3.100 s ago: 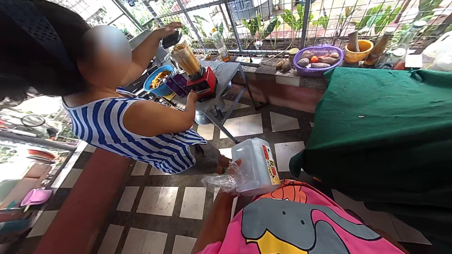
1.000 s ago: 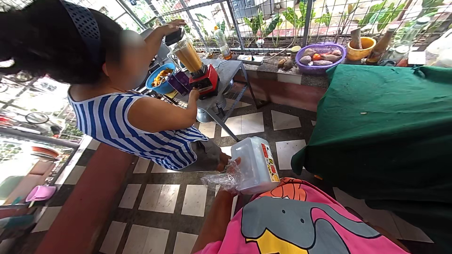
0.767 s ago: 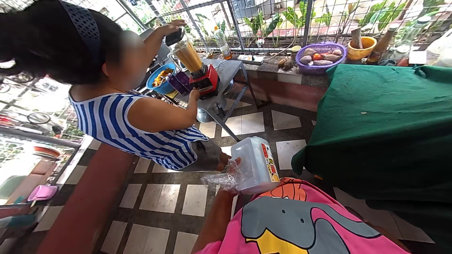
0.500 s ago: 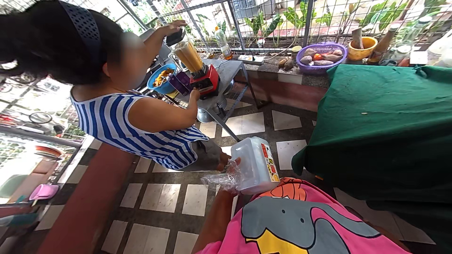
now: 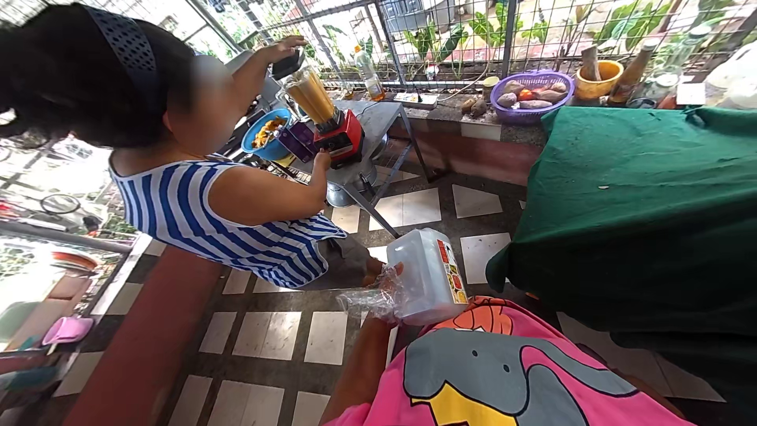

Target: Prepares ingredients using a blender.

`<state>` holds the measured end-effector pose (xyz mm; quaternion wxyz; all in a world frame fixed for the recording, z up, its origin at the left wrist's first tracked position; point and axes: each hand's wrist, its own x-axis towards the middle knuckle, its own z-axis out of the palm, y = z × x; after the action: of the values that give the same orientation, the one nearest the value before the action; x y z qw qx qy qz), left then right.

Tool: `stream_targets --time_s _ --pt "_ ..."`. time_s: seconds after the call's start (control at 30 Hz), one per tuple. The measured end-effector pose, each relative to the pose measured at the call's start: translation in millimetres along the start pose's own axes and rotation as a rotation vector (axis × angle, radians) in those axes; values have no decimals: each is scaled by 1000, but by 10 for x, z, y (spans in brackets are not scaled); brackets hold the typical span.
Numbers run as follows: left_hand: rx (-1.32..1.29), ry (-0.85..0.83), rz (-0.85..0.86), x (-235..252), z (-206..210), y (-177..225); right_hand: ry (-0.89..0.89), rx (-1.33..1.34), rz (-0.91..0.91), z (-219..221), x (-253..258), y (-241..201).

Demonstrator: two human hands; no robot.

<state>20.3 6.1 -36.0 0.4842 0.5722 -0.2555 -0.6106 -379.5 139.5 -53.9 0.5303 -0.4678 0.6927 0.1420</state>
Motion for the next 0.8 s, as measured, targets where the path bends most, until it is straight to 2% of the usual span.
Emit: stream_targets --time_s 0.07,0.17,0.23,0.3,0.43,0.53,0.63,0.73,0.8 --pt "1 11 4 -5 18 13 -35 -9 8 37 140 78" --pt "-8 -2 4 -22 48 31 -14 -9 -33 273 650 523" --pt "-11 -5 15 -21 51 33 -44 -9 34 275 717 551" --pt "-3 -15 24 -4 34 28 -97 -8 82 199 633 434" --pt "9 6 15 0 58 36 -5 67 78 64 233 143" --pt "-2 13 29 14 38 18 13 72 104 65 244 122" --pt "5 16 28 3 34 18 5 68 97 -42 18 -74" --pt "-7 0 18 6 32 21 12 85 135 -52 -22 -119" --pt "-3 5 11 16 29 18 16 104 127 19 142 10"
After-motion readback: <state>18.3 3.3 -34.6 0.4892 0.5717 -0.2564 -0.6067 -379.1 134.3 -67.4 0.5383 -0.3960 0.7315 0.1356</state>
